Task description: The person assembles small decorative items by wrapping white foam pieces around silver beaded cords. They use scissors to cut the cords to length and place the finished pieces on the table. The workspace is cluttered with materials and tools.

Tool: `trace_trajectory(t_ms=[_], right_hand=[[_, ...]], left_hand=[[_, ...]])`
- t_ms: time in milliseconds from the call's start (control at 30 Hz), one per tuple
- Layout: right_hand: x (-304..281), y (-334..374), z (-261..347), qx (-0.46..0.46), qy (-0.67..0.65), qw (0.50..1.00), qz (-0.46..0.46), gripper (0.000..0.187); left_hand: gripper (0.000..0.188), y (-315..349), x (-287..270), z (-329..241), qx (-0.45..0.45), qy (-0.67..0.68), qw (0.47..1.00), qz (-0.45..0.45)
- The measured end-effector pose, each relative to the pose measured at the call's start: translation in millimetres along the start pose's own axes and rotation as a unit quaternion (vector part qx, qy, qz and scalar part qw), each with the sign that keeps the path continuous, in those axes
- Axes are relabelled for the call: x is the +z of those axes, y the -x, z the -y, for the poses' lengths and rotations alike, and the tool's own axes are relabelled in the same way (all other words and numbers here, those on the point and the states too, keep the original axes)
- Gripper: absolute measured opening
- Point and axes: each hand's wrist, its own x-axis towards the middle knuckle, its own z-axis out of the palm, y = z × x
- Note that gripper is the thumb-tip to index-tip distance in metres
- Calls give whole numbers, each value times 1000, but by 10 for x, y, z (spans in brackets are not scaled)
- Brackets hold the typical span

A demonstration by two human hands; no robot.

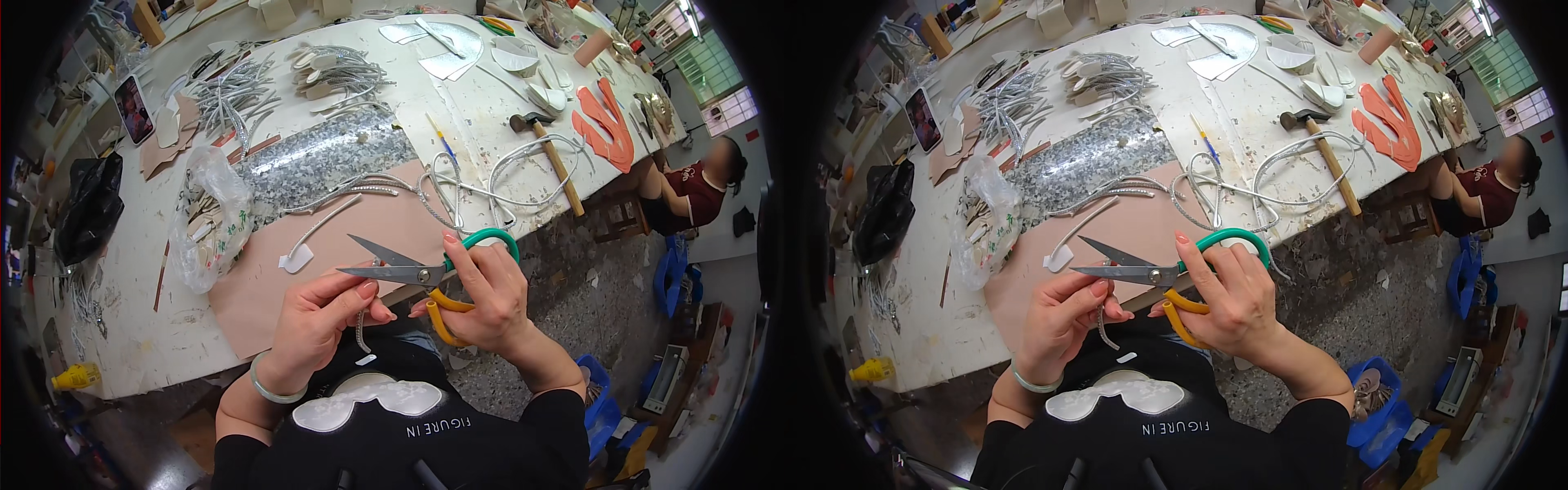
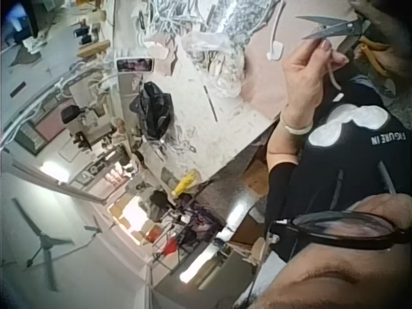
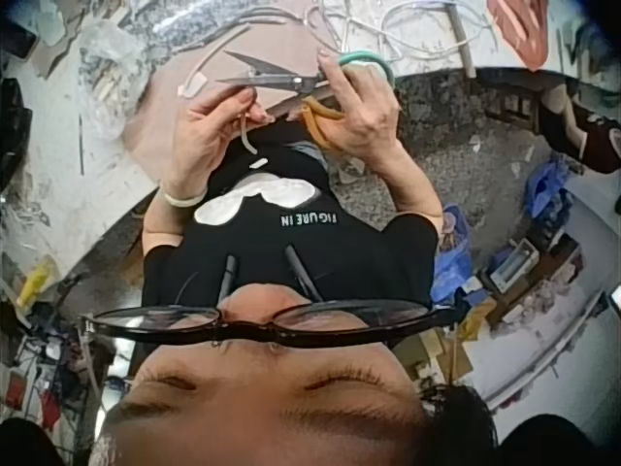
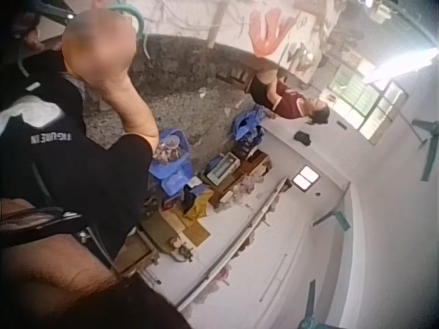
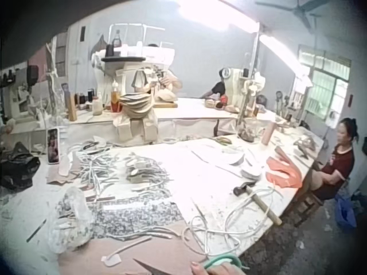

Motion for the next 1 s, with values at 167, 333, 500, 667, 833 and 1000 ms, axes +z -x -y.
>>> trace_trajectory(t_ms=[167,333,500,667,833,1000], right_hand=[[-13,49,-2,11,-7,999,29,80],[-24,115,-21,20,-17,999,46,80],[-9,148,-33,24,-29,999,37,80],[-1,193,-28,23,-12,999,34,78],[-26,241,-24,19,10,999,37,75],[-43,379,-42,51,-9,998,39,68]], left_hand=[[26,7,7,40,-3,-39,999,-16],[24,3,41,124,36,-80,996,-18],[22,-2,90,141,57,-103,993,-17],[20,-3,117,144,60,-112,992,-21],[20,-28,116,189,59,-116,991,-23],[23,-85,127,261,63,-145,987,-17]])
